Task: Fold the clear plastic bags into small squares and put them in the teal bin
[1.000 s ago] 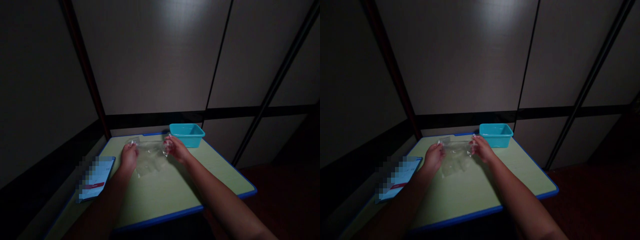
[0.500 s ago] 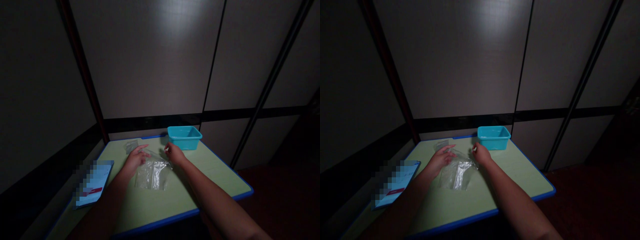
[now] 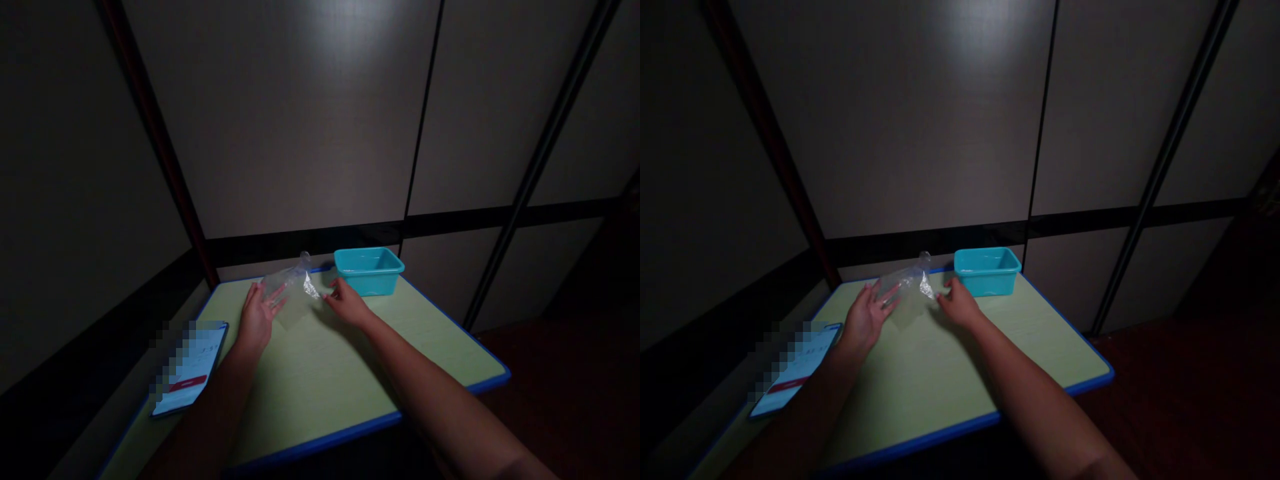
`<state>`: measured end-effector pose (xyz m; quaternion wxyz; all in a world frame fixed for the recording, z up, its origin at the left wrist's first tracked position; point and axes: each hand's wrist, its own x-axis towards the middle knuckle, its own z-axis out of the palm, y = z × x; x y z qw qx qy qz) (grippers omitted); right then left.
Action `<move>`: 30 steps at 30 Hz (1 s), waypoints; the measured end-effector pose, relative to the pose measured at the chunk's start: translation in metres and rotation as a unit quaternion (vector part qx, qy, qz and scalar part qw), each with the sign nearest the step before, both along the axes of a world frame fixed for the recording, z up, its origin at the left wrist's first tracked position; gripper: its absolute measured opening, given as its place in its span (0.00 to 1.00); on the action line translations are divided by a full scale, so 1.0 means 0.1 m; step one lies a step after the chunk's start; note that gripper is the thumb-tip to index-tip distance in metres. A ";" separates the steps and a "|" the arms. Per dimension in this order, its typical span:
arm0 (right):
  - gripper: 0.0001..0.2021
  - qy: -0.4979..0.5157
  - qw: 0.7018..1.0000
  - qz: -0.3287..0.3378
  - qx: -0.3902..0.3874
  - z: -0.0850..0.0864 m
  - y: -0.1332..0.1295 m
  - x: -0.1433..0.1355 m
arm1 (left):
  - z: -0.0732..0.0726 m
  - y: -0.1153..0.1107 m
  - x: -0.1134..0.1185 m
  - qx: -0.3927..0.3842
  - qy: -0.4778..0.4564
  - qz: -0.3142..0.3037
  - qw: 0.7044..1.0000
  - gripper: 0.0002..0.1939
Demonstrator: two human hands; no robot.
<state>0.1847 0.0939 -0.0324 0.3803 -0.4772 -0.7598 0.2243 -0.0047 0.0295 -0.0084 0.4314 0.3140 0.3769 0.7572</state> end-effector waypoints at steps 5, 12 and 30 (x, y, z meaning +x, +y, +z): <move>0.15 -0.035 0.997 0.044 -0.060 -0.03 -0.06 -0.04 | -0.09 0.01 0.05 -0.181 0.107 0.029 0.977 0.19; 0.12 0.024 0.990 0.085 -0.107 0.01 -0.10 -0.07 | -0.13 -0.02 0.17 -0.176 0.096 -0.073 0.977 0.21; 0.41 -0.279 0.952 0.050 0.114 0.01 -0.35 -0.18 | -0.11 -0.14 0.34 -0.129 0.098 -0.172 0.972 0.12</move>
